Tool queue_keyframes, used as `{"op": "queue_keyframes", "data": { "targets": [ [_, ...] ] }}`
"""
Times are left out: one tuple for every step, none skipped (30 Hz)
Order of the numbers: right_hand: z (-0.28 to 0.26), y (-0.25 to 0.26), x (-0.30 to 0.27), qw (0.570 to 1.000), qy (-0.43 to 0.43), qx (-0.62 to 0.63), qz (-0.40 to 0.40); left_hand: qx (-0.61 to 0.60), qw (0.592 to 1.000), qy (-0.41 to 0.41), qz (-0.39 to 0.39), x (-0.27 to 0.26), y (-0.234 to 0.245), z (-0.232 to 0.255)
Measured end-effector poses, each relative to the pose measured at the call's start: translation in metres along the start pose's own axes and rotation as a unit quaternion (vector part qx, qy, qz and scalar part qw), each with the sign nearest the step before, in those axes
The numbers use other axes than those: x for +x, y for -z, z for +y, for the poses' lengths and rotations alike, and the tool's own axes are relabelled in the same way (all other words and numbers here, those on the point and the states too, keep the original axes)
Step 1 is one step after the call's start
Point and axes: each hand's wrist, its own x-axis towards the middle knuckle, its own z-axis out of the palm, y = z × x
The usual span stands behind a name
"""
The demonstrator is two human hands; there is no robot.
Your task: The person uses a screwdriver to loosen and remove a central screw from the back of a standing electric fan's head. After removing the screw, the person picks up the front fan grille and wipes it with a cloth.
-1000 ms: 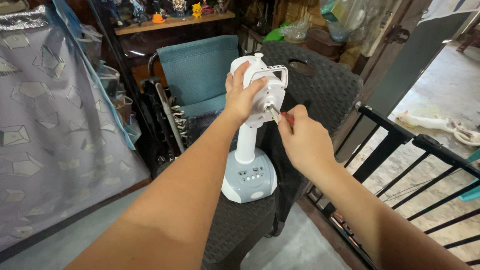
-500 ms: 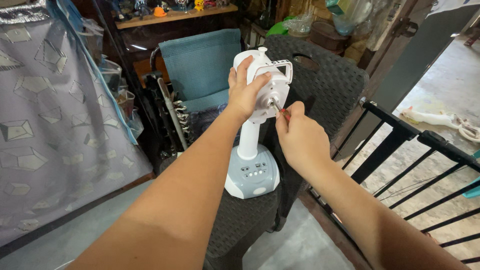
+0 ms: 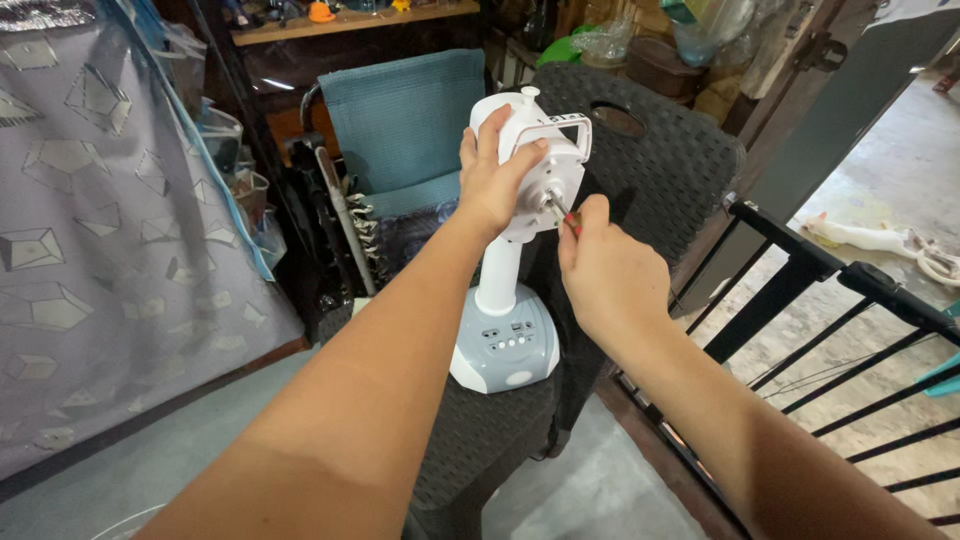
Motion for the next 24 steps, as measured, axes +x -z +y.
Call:
{"op": "queue_keyframes", "data": {
  "targets": [
    [0.0, -0.001, 0.0, 1.0, 0.004, -0.001, 0.003, -0.002, 1.0, -0.001, -0.002, 0.0, 0.0, 0.0],
    [0.001, -0.003, 0.0, 1.0, 0.008, -0.002, 0.006, -0.004, 1.0, -0.002, -0.004, 0.001, 0.0, -0.001],
    [0.001, -0.006, 0.001, 1.0, -0.001, 0.005, -0.004, -0.006, 1.0, -0.003, -0.005, 0.001, -0.001, -0.001],
    [0.002, -0.009, 0.002, 1.0, -0.009, 0.011, -0.015, 0.004, 1.0, -0.008, -0.003, 0.002, -0.001, -0.001],
    [0.003, -0.012, 0.004, 0.999, -0.017, 0.018, -0.025, 0.013, 1.0, -0.014, -0.001, 0.003, -0.002, -0.001],
    [0.006, -0.016, 0.006, 0.998, -0.022, 0.053, -0.014, 0.022, 1.0, -0.019, 0.002, 0.004, -0.002, -0.002],
    [0.008, -0.02, 0.008, 0.996, -0.027, 0.089, -0.004, 0.03, 0.999, -0.021, 0.004, 0.005, -0.002, -0.004],
    [0.01, -0.025, 0.01, 0.992, -0.033, 0.124, 0.006, 0.038, 0.999, -0.023, 0.005, 0.005, -0.002, -0.005],
    [0.014, -0.029, 0.013, 0.989, -0.023, 0.145, 0.023, 0.046, 0.999, -0.026, 0.007, 0.006, -0.002, -0.006],
    [0.018, -0.033, 0.016, 0.985, -0.013, 0.167, 0.04, 0.04, 0.999, -0.028, 0.005, 0.008, -0.002, -0.006],
    [0.021, -0.037, 0.018, 0.981, -0.004, 0.188, 0.057, 0.034, 0.999, -0.029, 0.003, 0.009, -0.002, -0.007],
    [0.025, -0.04, 0.02, 0.962, -0.058, 0.266, 0.019, 0.028, 0.999, -0.03, 0.0, 0.01, -0.001, -0.007],
    [0.029, -0.043, 0.021, 0.933, -0.114, 0.34, -0.018, 0.021, 0.999, -0.031, -0.002, 0.011, -0.002, -0.008],
    [0.033, -0.045, 0.023, 0.894, -0.168, 0.411, -0.054, 0.014, 0.999, -0.033, -0.004, 0.011, -0.002, -0.009],
    [0.037, -0.045, 0.025, 0.849, -0.183, 0.484, -0.104, 0.008, 0.999, -0.035, -0.005, 0.012, -0.002, -0.009],
    [0.042, -0.043, 0.027, 0.796, -0.196, 0.552, -0.153, 0.013, 0.999, -0.041, -0.004, 0.013, -0.002, -0.01],
    [0.046, -0.041, 0.029, 0.734, -0.205, 0.616, -0.201, 0.018, 0.999, -0.045, -0.002, 0.012, -0.002, -0.011],
    [0.048, -0.038, 0.03, 0.68, -0.237, 0.659, -0.217, 0.023, 0.999, -0.049, -0.001, 0.011, -0.002, -0.012],
    [0.05, -0.034, 0.032, 0.624, -0.267, 0.697, -0.231, 0.026, 0.998, -0.058, 0.004, 0.011, -0.003, -0.013],
    [0.05, -0.03, 0.034, 0.564, -0.295, 0.732, -0.244, 0.028, 0.997, -0.066, 0.008, 0.011, -0.003, -0.014],
    [0.047, -0.027, 0.036, 0.567, -0.292, 0.732, -0.24, 0.03, 0.997, -0.075, 0.013, 0.011, -0.003, -0.013],
    [0.043, -0.024, 0.036, 0.57, -0.289, 0.732, -0.237, 0.026, 0.997, -0.074, 0.015, 0.011, -0.003, -0.013],
    [0.039, -0.023, 0.034, 0.572, -0.288, 0.731, -0.235, 0.022, 0.997, -0.07, 0.016, 0.009, -0.003, -0.015],
    [0.032, -0.025, 0.029, 0.633, -0.306, 0.683, -0.198, 0.018, 0.998, -0.066, 0.017, 0.007, -0.003, -0.017]
  ]
}}
